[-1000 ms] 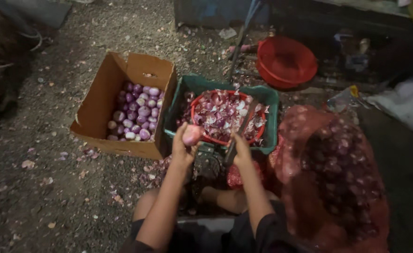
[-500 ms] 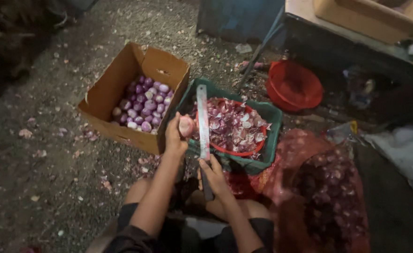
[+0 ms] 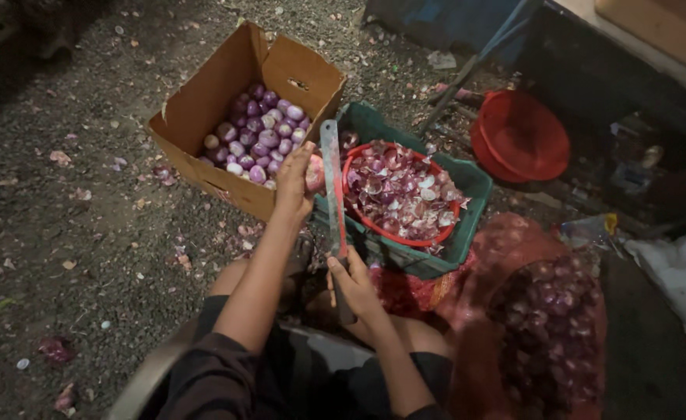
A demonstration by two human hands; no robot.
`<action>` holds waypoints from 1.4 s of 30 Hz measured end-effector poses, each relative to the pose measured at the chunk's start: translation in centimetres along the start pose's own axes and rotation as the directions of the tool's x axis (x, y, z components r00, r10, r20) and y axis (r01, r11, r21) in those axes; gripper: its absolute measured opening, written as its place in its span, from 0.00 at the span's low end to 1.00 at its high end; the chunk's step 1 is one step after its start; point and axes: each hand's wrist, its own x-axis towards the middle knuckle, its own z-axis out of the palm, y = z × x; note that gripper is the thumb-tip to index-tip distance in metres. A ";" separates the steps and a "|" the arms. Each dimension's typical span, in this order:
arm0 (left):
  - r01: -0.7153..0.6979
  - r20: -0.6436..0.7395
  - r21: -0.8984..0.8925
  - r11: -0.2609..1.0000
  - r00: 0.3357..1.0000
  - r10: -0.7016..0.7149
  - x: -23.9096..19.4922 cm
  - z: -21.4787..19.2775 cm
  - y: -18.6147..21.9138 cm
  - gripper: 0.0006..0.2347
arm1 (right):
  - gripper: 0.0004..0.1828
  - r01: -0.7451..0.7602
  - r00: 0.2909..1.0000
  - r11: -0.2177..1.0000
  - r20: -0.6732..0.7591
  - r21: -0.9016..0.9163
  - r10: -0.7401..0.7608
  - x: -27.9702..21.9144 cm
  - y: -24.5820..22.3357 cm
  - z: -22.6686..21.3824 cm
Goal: The person sits on a chair and peels red onions using a knife. They pick onions from a cardboard box, remove the outer layers, and place the peeled onions into a red basket while discarding the skins into a green crate.
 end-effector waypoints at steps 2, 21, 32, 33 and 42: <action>-0.001 -0.028 0.018 1.000 1.000 0.001 -0.1 0.1 0.3 0.05 | 0.11 -0.008 1.000 1.000 0.008 -0.013 0.008 -0.2 -0.2 0.2; 0.156 0.007 0.375 0.914 0.985 -0.171 -3.5 2.0 -1.0 0.21 | 0.15 -0.005 1.000 0.993 0.012 0.121 0.004 -0.7 -2.0 1.1; 0.274 -0.059 0.227 0.935 0.962 -0.268 -5.3 2.4 -3.4 0.33 | 0.16 0.037 0.999 0.983 -0.037 0.178 -0.031 0.0 -2.0 1.0; 0.282 -0.070 0.237 0.930 0.960 -0.273 -5.5 2.2 -4.0 0.34 | 0.15 0.049 0.998 0.985 -0.038 0.167 -0.043 0.5 -1.9 0.6; 0.162 0.104 0.368 0.916 0.972 -0.213 -6.2 -0.1 -6.4 0.39 | 0.15 0.045 0.997 0.985 -0.070 0.166 -0.034 1.7 -1.2 0.1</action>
